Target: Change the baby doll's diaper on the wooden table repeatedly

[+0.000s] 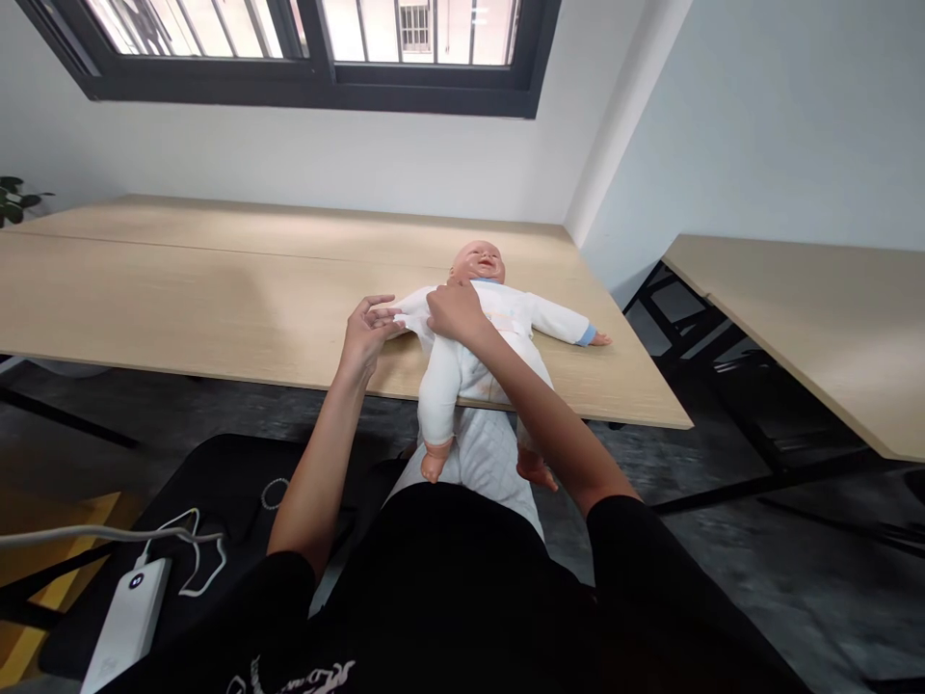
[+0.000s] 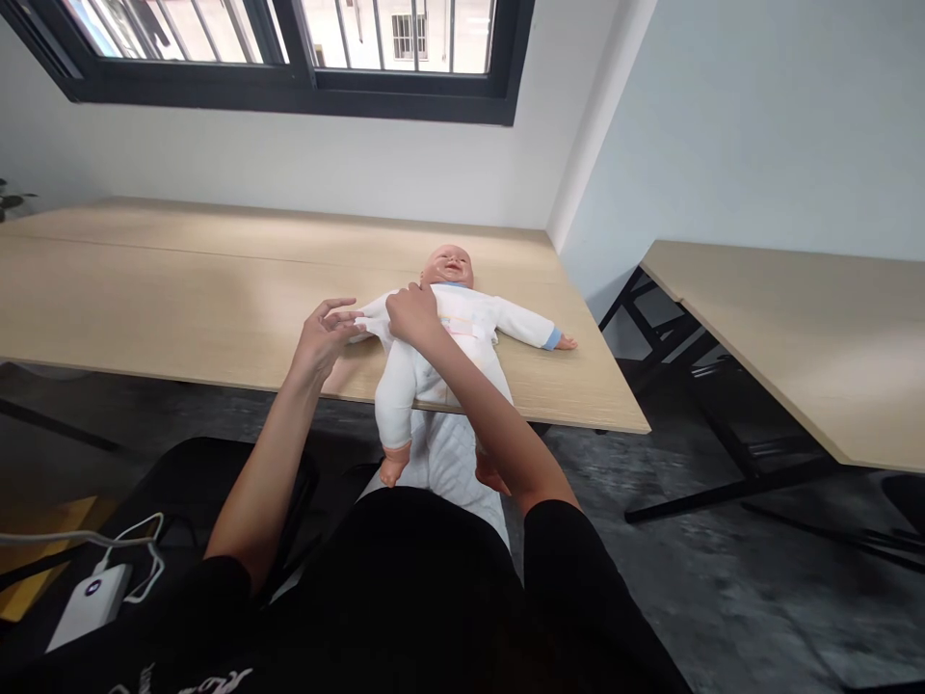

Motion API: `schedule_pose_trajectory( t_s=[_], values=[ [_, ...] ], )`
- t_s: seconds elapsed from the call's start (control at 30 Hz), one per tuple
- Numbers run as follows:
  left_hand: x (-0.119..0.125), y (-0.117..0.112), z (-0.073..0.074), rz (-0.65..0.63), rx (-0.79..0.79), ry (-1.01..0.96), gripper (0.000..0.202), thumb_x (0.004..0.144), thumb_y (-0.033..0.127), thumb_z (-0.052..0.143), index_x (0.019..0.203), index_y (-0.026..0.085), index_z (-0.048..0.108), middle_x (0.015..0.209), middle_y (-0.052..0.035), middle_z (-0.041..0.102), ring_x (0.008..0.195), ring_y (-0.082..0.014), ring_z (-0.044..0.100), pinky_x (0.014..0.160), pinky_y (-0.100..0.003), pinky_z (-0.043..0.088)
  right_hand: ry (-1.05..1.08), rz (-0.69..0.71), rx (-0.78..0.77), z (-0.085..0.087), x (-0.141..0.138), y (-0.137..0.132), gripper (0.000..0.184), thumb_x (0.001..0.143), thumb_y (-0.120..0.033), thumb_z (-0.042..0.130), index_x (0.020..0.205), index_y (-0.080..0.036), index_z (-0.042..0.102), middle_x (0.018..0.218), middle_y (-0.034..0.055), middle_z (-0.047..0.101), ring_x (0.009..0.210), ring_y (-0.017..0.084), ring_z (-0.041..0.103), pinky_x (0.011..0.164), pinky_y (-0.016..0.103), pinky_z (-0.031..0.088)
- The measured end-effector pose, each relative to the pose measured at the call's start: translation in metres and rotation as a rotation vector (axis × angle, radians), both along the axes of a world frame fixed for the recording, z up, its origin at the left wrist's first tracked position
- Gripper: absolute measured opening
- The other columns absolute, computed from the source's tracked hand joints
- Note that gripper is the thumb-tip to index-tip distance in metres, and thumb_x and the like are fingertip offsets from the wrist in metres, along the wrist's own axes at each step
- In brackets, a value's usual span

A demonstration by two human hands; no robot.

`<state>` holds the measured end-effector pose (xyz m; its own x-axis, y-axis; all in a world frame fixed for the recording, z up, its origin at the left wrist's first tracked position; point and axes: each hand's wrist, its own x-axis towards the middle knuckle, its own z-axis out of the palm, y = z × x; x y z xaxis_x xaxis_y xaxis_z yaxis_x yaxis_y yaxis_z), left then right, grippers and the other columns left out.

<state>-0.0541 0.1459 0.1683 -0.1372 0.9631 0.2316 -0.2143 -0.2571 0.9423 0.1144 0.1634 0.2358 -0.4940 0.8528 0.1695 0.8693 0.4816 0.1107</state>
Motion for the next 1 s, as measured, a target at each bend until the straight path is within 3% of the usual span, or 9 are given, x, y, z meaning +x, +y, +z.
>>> schedule_pose_trajectory(
  t_s=[0.13, 0.23, 0.33, 0.47, 0.57, 0.73, 0.9, 1.0],
  values=[
    [0.014, -0.003, 0.011, 0.045, 0.016, -0.017, 0.051, 0.053, 0.018, 0.085, 0.099, 0.016, 0.065, 0.089, -0.0036, 0.07, 0.08, -0.0157, 0.069, 0.08, -0.032, 0.057, 0.167, 0.192, -0.1, -0.002, 0.007, -0.004, 0.043, 0.086, -0.018, 0.06, 0.129, -0.015, 0.057, 0.126, 0.0125, 0.063, 0.114, 0.028, 0.058, 0.092, 0.037, 0.042],
    [0.023, -0.005, 0.014, 0.066, 0.035, -0.005, 0.044, 0.056, 0.019, 0.084, 0.096, 0.016, 0.066, 0.088, -0.0033, 0.069, 0.08, -0.0155, 0.068, 0.079, -0.031, 0.057, 0.28, 0.234, -0.199, -0.005, 0.012, -0.006, 0.05, 0.081, -0.024, 0.069, 0.129, -0.015, 0.056, 0.127, 0.0109, 0.063, 0.114, 0.027, 0.059, 0.092, 0.035, 0.042],
    [0.029, -0.005, 0.013, 0.094, 0.035, -0.019, 0.041, 0.056, 0.02, 0.084, 0.092, 0.016, 0.066, 0.084, -0.0015, 0.066, 0.075, -0.0137, 0.066, 0.075, -0.03, 0.057, 0.464, 0.272, -0.259, -0.01, 0.015, -0.005, 0.042, 0.083, -0.028, 0.071, 0.121, -0.014, 0.061, 0.122, 0.0083, 0.066, 0.112, 0.023, 0.06, 0.092, 0.031, 0.041],
    [0.029, -0.007, 0.008, 0.157, 0.08, -0.044, 0.038, 0.057, 0.021, 0.085, 0.09, 0.016, 0.067, 0.083, -0.0007, 0.066, 0.077, -0.0121, 0.065, 0.079, -0.027, 0.055, 0.674, 0.213, -0.21, -0.012, 0.019, 0.001, 0.018, 0.093, -0.023, 0.058, 0.101, -0.011, 0.069, 0.099, 0.0067, 0.071, 0.093, 0.017, 0.062, 0.082, 0.026, 0.04],
    [0.03, -0.008, 0.0, 0.088, 0.073, -0.042, 0.035, 0.062, 0.026, 0.083, 0.092, 0.017, 0.068, 0.087, -0.0032, 0.069, 0.083, -0.0134, 0.066, 0.081, -0.026, 0.054, 0.733, 0.183, -0.151, -0.012, 0.019, 0.003, 0.014, 0.093, -0.02, 0.059, 0.093, -0.011, 0.07, 0.092, 0.0058, 0.071, 0.089, 0.016, 0.062, 0.079, 0.025, 0.039],
    [0.039, -0.004, -0.013, -0.109, -0.014, 0.009, 0.027, 0.064, 0.025, 0.078, 0.088, 0.016, 0.07, 0.088, -0.0045, 0.071, 0.079, -0.0138, 0.063, 0.069, -0.022, 0.05, 0.713, 0.197, -0.129, -0.012, 0.02, 0.003, 0.015, 0.094, -0.02, 0.056, 0.094, -0.014, 0.069, 0.098, 0.0046, 0.071, 0.089, 0.016, 0.061, 0.08, 0.026, 0.04],
    [0.047, 0.001, -0.014, -0.075, 0.015, 0.097, 0.01, 0.069, 0.022, 0.071, 0.07, 0.016, 0.063, 0.069, 0.0002, 0.06, 0.063, -0.0098, 0.051, 0.056, -0.019, 0.039, 0.762, 0.225, -0.134, -0.011, 0.019, 0.002, 0.014, 0.092, -0.019, 0.054, 0.092, -0.014, 0.068, 0.095, 0.0046, 0.07, 0.086, 0.016, 0.06, 0.081, 0.026, 0.042],
    [0.051, 0.003, -0.015, -0.006, 0.045, 0.152, 0.012, 0.072, 0.019, 0.065, 0.064, 0.017, 0.057, 0.062, 0.0018, 0.052, 0.058, -0.0089, 0.044, 0.051, -0.018, 0.032, 0.825, 0.29, -0.172, -0.01, 0.016, 0.002, 0.017, 0.094, -0.021, 0.051, 0.095, -0.014, 0.066, 0.097, 0.0055, 0.07, 0.091, 0.016, 0.062, 0.085, 0.026, 0.044]
  ],
)
